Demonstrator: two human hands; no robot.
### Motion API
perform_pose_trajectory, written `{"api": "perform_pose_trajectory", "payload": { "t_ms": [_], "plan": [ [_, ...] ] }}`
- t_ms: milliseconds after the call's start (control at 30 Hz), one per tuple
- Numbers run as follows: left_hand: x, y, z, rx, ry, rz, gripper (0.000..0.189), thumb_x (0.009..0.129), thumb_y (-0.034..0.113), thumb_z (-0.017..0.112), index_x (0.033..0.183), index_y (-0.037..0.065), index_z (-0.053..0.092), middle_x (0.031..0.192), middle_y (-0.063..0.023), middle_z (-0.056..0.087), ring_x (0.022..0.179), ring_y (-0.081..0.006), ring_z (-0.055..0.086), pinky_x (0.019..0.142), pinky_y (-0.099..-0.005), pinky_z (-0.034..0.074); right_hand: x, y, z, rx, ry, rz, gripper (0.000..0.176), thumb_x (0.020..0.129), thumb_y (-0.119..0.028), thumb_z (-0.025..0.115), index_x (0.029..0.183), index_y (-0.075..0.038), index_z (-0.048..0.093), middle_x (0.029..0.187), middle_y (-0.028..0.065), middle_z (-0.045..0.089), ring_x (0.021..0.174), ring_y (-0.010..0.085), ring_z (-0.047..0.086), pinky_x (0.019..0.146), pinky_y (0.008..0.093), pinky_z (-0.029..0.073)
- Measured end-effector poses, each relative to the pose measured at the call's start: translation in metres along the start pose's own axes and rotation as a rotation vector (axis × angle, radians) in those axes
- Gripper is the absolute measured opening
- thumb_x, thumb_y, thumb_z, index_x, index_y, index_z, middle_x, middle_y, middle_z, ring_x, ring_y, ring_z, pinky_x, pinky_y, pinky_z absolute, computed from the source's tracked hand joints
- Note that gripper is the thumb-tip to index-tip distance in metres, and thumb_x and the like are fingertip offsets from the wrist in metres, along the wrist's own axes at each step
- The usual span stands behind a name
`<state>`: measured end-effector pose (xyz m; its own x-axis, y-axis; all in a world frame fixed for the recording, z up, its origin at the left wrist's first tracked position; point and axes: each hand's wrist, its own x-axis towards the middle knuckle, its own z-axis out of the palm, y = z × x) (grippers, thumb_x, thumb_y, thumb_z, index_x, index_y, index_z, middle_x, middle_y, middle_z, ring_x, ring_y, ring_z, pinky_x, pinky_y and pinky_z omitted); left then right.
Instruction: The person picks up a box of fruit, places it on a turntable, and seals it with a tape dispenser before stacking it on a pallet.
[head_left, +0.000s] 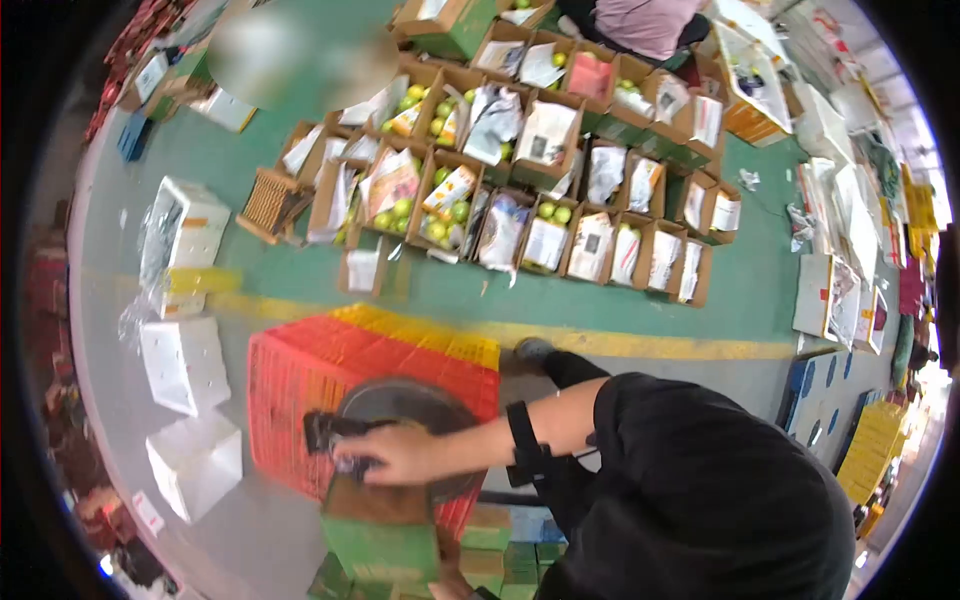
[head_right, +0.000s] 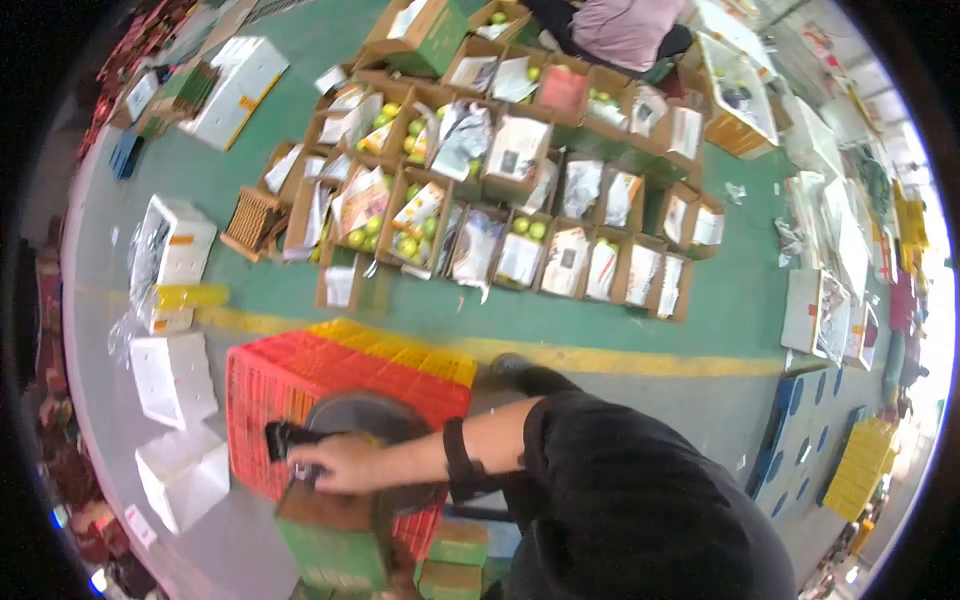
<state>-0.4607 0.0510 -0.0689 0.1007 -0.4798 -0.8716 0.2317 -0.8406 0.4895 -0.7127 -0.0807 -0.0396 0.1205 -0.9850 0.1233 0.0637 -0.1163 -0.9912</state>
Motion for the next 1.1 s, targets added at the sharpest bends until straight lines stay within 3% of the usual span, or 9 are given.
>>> {"api": "perform_pose_trajectory", "payload": {
  "t_ms": [167, 200, 267, 333, 467, 600, 800, 933, 1100],
  "plan": [
    [-0.024, 0.012, 0.012, 0.794, 0.094, 0.402, 0.028, 0.079, 0.026, 0.052, 0.091, 0.001, 0.055, 0.076, -0.0161, 0.059, 0.067, -0.0272, 0.058, 0.059, -0.0393, 0.046, 0.008, 0.040, -0.019, 0.145, -0.031, 0.102, 0.040, 0.070, -0.020, 0.063, 0.108, -0.009, 0.055, 0.099, 0.0098, 0.059, 0.092, 0.0221, 0.057, 0.082, 0.0322, 0.043],
    [-0.060, 0.041, 0.037, 0.112, 0.134, 0.014, 0.023, 0.078, 0.021, 0.052, 0.085, 0.000, 0.057, 0.072, -0.0166, 0.057, 0.061, -0.0235, 0.057, 0.054, -0.0364, 0.046, 0.014, 0.044, -0.034, 0.024, -0.023, 0.039, 0.039, 0.070, -0.018, 0.062, 0.107, -0.008, 0.055, 0.097, 0.0069, 0.059, 0.092, 0.0201, 0.056, 0.082, 0.0307, 0.043],
    [-0.081, 0.088, 0.014, 1.344, 0.462, 0.840, 0.019, 0.080, 0.014, 0.049, 0.090, 0.002, 0.059, 0.071, -0.0162, 0.058, 0.055, -0.0204, 0.058, 0.045, -0.0309, 0.045, 0.020, 0.044, -0.065, 0.560, 0.036, 0.415, 0.034, 0.074, -0.019, 0.062, 0.106, -0.010, 0.056, 0.093, 0.0030, 0.060, 0.078, 0.0124, 0.059, 0.068, 0.0241, 0.048],
    [-0.134, 0.145, 0.088, 1.639, 0.350, 1.055, 0.020, 0.077, 0.013, 0.054, 0.096, 0.005, 0.059, 0.086, -0.0121, 0.059, 0.076, -0.0203, 0.060, 0.064, -0.0379, 0.049, 0.030, 0.040, -0.095, 0.954, 0.049, 0.669, 0.031, 0.080, -0.025, 0.059, 0.109, -0.013, 0.054, 0.086, 0.0012, 0.061, 0.063, 0.0085, 0.058, 0.049, 0.0192, 0.047],
    [-0.108, 0.176, 0.165, 2.469, -1.080, 1.330, 0.047, 0.059, 0.032, 0.064, 0.103, 0.016, 0.057, 0.116, 0.0065, 0.048, 0.121, -0.0190, 0.031, 0.097, -0.0536, 0.024, 0.024, 0.048, -0.098, 0.827, -0.502, 0.891, 0.029, 0.085, -0.033, 0.052, 0.107, -0.014, 0.056, 0.086, -0.0023, 0.060, 0.056, 0.0055, 0.053, 0.040, 0.0193, 0.041],
    [-0.078, 0.194, 0.176, 2.437, -1.298, 1.333, 0.055, 0.053, 0.038, 0.068, 0.104, 0.019, 0.057, 0.114, 0.0070, 0.050, 0.121, -0.0206, 0.030, 0.097, -0.0536, 0.026, -0.022, 0.025, -0.137, 0.874, -0.418, 0.995, 0.039, 0.086, -0.027, 0.049, 0.121, -0.011, 0.045, 0.085, 0.0003, 0.058, 0.046, 0.0061, 0.051, 0.038, 0.0174, 0.042],
    [-0.040, 0.170, 0.100, 1.118, 0.583, 0.576, 0.046, 0.076, 0.039, 0.060, 0.106, 0.005, 0.055, 0.100, -0.0126, 0.057, 0.098, -0.0259, 0.051, 0.084, -0.0351, 0.039, -0.082, 0.004, -0.164, 0.899, -0.193, 0.972, 0.041, 0.086, -0.031, 0.048, 0.121, -0.010, 0.045, 0.095, 0.0019, 0.058, 0.057, 0.0071, 0.056, 0.043, 0.0170, 0.044],
    [-0.052, 0.096, 0.064, 0.493, 0.700, 0.514, 0.064, 0.088, 0.051, 0.033, 0.109, -0.006, 0.052, 0.107, -0.0156, 0.056, 0.098, -0.0253, 0.052, 0.085, -0.0300, 0.039, -0.135, 0.033, -0.107, 0.804, -0.482, 0.937, 0.038, 0.084, -0.021, 0.050, 0.119, -0.007, 0.048, 0.102, 0.0037, 0.056, 0.079, 0.0085, 0.056, 0.044, 0.0204, 0.047],
    [-0.064, 0.075, 0.056, 0.337, 0.878, 0.494, 0.068, 0.088, 0.050, 0.032, 0.123, -0.008, 0.033, 0.120, -0.0198, 0.045, 0.102, -0.0276, 0.049, 0.087, -0.0333, 0.039, -0.101, 0.028, -0.038, 0.860, -0.506, 1.025, 0.033, 0.084, -0.017, 0.051, 0.116, -0.009, 0.052, 0.081, 0.0028, 0.058, 0.049, 0.0091, 0.053, 0.041, 0.0220, 0.045]
  ]
}}
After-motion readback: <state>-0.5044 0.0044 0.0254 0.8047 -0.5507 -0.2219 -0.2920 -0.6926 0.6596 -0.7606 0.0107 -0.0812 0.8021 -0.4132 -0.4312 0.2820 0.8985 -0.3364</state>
